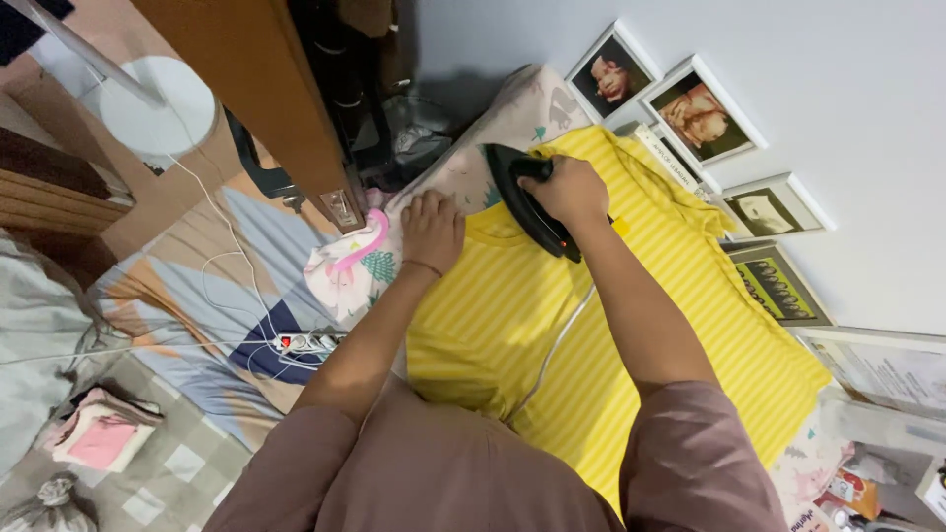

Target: Ironing a yellow striped shirt on an ironing board.

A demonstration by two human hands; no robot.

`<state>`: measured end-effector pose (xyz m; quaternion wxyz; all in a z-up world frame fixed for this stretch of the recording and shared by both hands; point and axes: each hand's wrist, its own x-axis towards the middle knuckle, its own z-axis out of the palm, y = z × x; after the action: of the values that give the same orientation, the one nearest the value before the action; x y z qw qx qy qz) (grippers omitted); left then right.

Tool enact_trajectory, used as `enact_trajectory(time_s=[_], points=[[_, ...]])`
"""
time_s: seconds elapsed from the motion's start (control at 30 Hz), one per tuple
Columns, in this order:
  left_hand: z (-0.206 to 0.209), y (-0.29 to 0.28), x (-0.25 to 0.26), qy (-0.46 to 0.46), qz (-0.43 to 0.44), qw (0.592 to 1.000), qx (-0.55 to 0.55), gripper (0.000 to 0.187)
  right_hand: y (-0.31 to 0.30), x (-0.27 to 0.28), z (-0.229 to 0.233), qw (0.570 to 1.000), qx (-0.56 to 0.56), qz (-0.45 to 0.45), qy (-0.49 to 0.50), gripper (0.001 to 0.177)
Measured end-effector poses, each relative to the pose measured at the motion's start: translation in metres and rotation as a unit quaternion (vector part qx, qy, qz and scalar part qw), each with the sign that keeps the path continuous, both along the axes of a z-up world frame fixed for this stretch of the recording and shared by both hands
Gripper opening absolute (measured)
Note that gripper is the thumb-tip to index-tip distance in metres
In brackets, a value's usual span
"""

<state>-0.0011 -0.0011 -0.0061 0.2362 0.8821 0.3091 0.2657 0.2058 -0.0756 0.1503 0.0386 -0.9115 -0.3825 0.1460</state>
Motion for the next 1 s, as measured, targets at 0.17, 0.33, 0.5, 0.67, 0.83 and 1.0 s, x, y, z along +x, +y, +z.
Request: enact_trajectory(time_s=[0.17, 0.33, 0.5, 0.67, 0.83, 1.0], points=[[0.008, -0.001, 0.002, 0.013, -0.002, 1.0, -0.005, 0.023, 0.007, 0.001, 0.005, 0.999, -0.004, -0.051, 0.009, 0.056], [0.004, 0.003, 0.003, 0.032, 0.002, 0.999, 0.003, 0.024, 0.01, 0.001, 0.007, 1.0, 0.004, -0.02, 0.018, 0.055], [0.009, -0.001, -0.003, 0.048, -0.01, 0.999, 0.004, 0.025, 0.018, 0.02, -0.008, 0.998, 0.044, -0.044, 0.007, 0.055], [0.003, -0.002, 0.002, 0.062, -0.004, 0.998, 0.008, 0.029, -0.012, -0.03, 0.006, 0.998, -0.002, -0.004, 0.066, 0.054], [-0.001, -0.001, 0.0, 0.05, 0.007, 0.998, 0.023, 0.031, -0.007, -0.042, -0.003, 0.999, -0.003, -0.024, 0.025, 0.054], [-0.001, -0.002, 0.001, 0.075, -0.015, 0.997, -0.002, 0.023, -0.005, -0.033, -0.006, 0.999, 0.013, -0.007, 0.032, 0.054]])
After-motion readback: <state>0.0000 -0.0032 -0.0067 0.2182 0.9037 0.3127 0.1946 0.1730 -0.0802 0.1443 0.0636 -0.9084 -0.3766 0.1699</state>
